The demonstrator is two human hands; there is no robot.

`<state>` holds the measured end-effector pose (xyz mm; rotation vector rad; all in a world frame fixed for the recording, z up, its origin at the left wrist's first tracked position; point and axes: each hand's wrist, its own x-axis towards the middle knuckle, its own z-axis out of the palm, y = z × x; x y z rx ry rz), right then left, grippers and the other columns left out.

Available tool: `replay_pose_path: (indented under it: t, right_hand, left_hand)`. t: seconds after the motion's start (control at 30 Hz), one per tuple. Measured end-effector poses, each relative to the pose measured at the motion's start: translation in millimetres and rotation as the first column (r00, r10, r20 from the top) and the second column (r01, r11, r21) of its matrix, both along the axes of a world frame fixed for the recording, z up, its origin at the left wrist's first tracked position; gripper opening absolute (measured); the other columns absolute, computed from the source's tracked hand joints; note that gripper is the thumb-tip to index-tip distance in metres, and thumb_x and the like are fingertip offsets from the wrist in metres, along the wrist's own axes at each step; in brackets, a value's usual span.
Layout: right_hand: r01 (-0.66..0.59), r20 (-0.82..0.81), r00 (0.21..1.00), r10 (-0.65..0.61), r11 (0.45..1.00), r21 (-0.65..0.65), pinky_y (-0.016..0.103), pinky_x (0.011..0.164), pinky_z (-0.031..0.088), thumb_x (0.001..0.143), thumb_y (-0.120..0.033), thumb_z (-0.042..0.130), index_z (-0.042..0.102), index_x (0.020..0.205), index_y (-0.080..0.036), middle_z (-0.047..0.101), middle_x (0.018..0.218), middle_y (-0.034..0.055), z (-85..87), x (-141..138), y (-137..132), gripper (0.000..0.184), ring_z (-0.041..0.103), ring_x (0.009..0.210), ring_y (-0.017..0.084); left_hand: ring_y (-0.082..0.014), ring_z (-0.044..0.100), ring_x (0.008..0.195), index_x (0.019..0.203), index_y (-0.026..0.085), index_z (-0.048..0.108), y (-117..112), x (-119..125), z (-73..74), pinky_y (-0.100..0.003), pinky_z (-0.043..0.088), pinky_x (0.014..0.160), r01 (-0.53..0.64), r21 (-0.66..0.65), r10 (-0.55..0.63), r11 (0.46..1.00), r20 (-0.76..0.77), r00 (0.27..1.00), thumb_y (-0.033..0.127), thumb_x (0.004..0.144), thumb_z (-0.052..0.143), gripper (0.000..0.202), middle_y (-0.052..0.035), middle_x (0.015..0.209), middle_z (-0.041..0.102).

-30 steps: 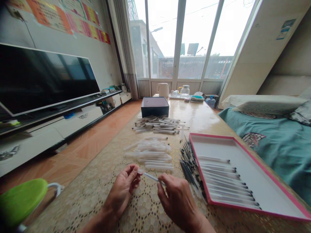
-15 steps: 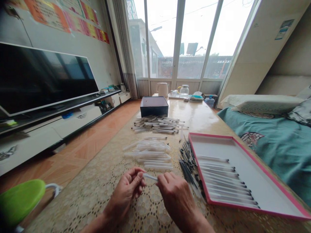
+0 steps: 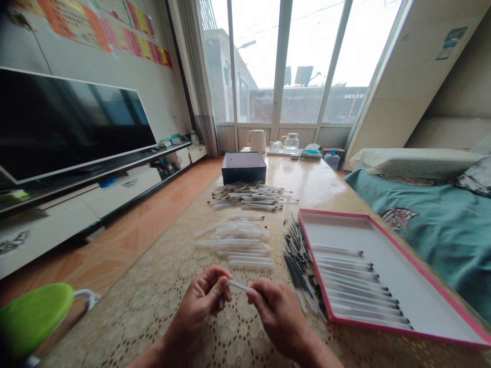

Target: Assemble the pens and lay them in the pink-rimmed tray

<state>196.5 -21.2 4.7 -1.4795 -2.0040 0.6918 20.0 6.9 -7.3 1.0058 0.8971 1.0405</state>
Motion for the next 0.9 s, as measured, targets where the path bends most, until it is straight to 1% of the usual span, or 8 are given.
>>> replay_pose_path:
  t: [0.13, 0.27, 0.33, 0.43, 0.53, 0.6, 0.7, 0.9]
  right_hand:
    - [-0.033, -0.162, 0.987, 0.017, 0.995, -0.092, 0.019, 0.048, 0.032, 0.088, -0.038, 0.040, 0.057, 0.065, -0.017, 0.048, 0.053, -0.0039, -1.1, -2.8, 4.4, 0.035, 0.044, 0.051, 0.010]
    - [0.041, -0.059, 0.997, -0.039, 0.999, 0.023, 0.022, 0.055, 0.036, 0.089, -0.038, 0.040, 0.056, 0.068, -0.019, 0.054, 0.059, -0.0017, 11.4, 7.2, 5.7, 0.033, 0.049, 0.056, 0.012]
    - [0.127, -0.054, 0.991, -0.123, 0.990, 0.067, 0.024, 0.055, 0.038, 0.090, -0.039, 0.036, 0.057, 0.076, -0.020, 0.057, 0.061, -0.0003, 26.6, 24.9, 4.6, 0.032, 0.051, 0.057, 0.013]
    - [0.253, -0.109, 0.963, -0.245, 0.965, 0.066, 0.025, 0.050, 0.038, 0.088, -0.045, 0.035, 0.057, 0.089, -0.020, 0.056, 0.058, 0.0001, 53.4, 67.4, 4.0, 0.033, 0.051, 0.051, 0.015]
    - [0.339, -0.004, 0.940, -0.342, 0.932, 0.129, 0.029, 0.053, 0.041, 0.082, -0.048, 0.041, 0.059, 0.092, -0.021, 0.063, 0.063, 0.0039, 67.5, 118.5, 9.9, 0.034, 0.056, 0.054, 0.018]
    - [0.400, 0.138, 0.893, -0.428, 0.897, 0.189, 0.032, 0.058, 0.041, 0.077, -0.045, 0.048, 0.061, 0.092, -0.023, 0.067, 0.071, 0.0066, 62.7, 150.4, 18.6, 0.030, 0.060, 0.062, 0.021]
    - [0.430, 0.343, 0.779, -0.526, 0.845, 0.318, 0.036, 0.067, 0.039, 0.072, -0.035, 0.053, 0.065, 0.084, -0.024, 0.069, 0.090, 0.0081, 37.6, 187.9, 34.5, 0.020, 0.062, 0.079, 0.026]
    - [0.399, 0.567, 0.692, -0.446, 0.892, 0.215, 0.030, 0.064, 0.036, 0.078, -0.026, 0.048, 0.066, 0.087, -0.025, 0.066, 0.090, 0.0039, -11.8, 213.6, 52.1, 0.021, 0.062, 0.083, 0.022]
  left_hand:
    - [-0.0048, 0.041, 0.038, 0.078, 0.017, 0.057, 2.3, 1.4, 1.1, -0.016, 0.027, 0.037, -0.004, 0.020, 0.004, 1.000, 0.004, 1.000, 0.041, 0.072, 0.064, 0.026, 0.0019, 0.053, 0.058]
    - [-0.0050, 0.041, 0.037, 0.103, 0.017, 0.053, 6.0, 1.7, 6.5, -0.017, 0.030, 0.036, -0.016, 0.040, 0.014, 0.999, 0.034, 0.999, 0.042, 0.070, 0.066, 0.044, 0.0028, 0.057, 0.059]
    - [-0.0050, 0.040, 0.037, 0.113, 0.017, 0.048, 7.1, 1.0, 8.4, -0.016, 0.029, 0.035, -0.059, 0.031, 0.058, 0.998, 0.027, 0.998, 0.046, 0.072, 0.063, 0.053, 0.0035, 0.056, 0.058]
    - [-0.0049, 0.038, 0.036, 0.107, 0.015, 0.050, 8.8, 0.1, 7.1, -0.015, 0.027, 0.034, -0.150, -0.043, 0.151, 0.988, 0.018, 0.988, 0.050, 0.074, 0.058, 0.048, 0.0044, 0.053, 0.056]
    - [-0.0054, 0.040, 0.037, 0.102, 0.016, 0.051, 11.0, 0.1, 3.9, -0.015, 0.029, 0.034, -0.191, -0.078, 0.194, 0.978, 0.026, 0.981, 0.048, 0.072, 0.060, 0.045, 0.0044, 0.053, 0.056]
    - [-0.0054, 0.041, 0.038, 0.101, 0.016, 0.052, 12.1, 0.6, 3.0, -0.015, 0.029, 0.035, -0.199, -0.081, 0.201, 0.977, 0.029, 0.979, 0.047, 0.071, 0.061, 0.043, 0.0043, 0.053, 0.056]
    - [-0.0053, 0.042, 0.039, 0.099, 0.016, 0.052, 12.4, 1.2, 3.4, -0.015, 0.029, 0.035, -0.204, -0.085, 0.207, 0.975, 0.030, 0.978, 0.045, 0.072, 0.061, 0.041, 0.0042, 0.054, 0.056]
    - [-0.0045, 0.041, 0.039, 0.098, 0.016, 0.051, 12.1, 1.5, 2.3, -0.014, 0.028, 0.035, -0.200, -0.076, 0.203, 0.977, 0.036, 0.979, 0.044, 0.075, 0.059, 0.037, 0.0045, 0.054, 0.056]
